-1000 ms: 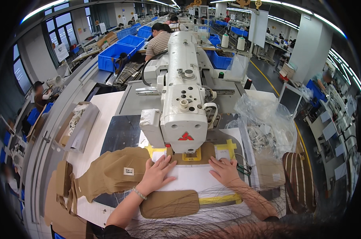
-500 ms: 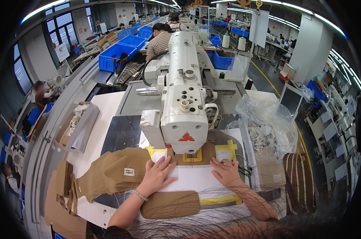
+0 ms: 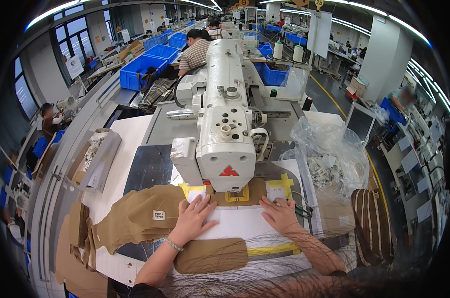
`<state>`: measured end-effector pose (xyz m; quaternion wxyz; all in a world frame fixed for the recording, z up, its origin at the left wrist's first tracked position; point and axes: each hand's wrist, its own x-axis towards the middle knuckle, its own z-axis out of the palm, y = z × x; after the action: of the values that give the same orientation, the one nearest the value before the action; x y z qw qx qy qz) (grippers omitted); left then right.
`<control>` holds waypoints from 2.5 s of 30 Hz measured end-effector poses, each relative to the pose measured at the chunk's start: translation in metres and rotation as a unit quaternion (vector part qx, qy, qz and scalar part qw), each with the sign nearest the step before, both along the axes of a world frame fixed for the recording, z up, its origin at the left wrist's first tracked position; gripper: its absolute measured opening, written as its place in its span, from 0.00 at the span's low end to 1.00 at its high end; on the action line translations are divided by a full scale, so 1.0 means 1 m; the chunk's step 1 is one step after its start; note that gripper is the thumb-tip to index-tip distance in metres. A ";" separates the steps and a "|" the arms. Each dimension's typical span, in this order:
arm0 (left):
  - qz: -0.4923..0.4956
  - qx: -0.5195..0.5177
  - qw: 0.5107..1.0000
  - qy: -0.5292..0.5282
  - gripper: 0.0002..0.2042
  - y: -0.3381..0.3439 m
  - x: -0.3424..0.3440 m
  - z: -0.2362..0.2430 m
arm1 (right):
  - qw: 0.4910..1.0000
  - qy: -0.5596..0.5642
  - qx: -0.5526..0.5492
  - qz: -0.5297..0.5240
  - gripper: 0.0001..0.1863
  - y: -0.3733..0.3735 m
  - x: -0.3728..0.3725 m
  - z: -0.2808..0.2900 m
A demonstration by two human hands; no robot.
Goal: Using an industrial sewing machine to sew small leather patches or labels onto fabric components.
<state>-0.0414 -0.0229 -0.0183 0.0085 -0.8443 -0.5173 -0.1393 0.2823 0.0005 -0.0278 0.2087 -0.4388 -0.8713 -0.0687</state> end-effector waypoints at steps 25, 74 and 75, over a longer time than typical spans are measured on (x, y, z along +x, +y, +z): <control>-0.001 -0.016 1.000 -0.014 0.27 0.001 0.002 0.000 | 1.000 0.006 -0.002 0.006 0.23 0.000 0.005 -0.003; -0.029 -0.033 0.999 -0.008 0.27 0.001 -0.006 0.012 | 0.674 0.558 -0.462 -0.144 0.09 0.030 0.171 0.042; -0.037 -0.023 0.999 0.000 0.27 0.002 -0.006 0.015 | 0.648 0.563 -0.500 -0.114 0.09 0.029 0.149 0.041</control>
<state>-0.0472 -0.0213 -0.0038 -0.0163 -0.8627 -0.4890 -0.1277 0.4316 0.0294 0.0136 0.3984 -0.5267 -0.4314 0.6146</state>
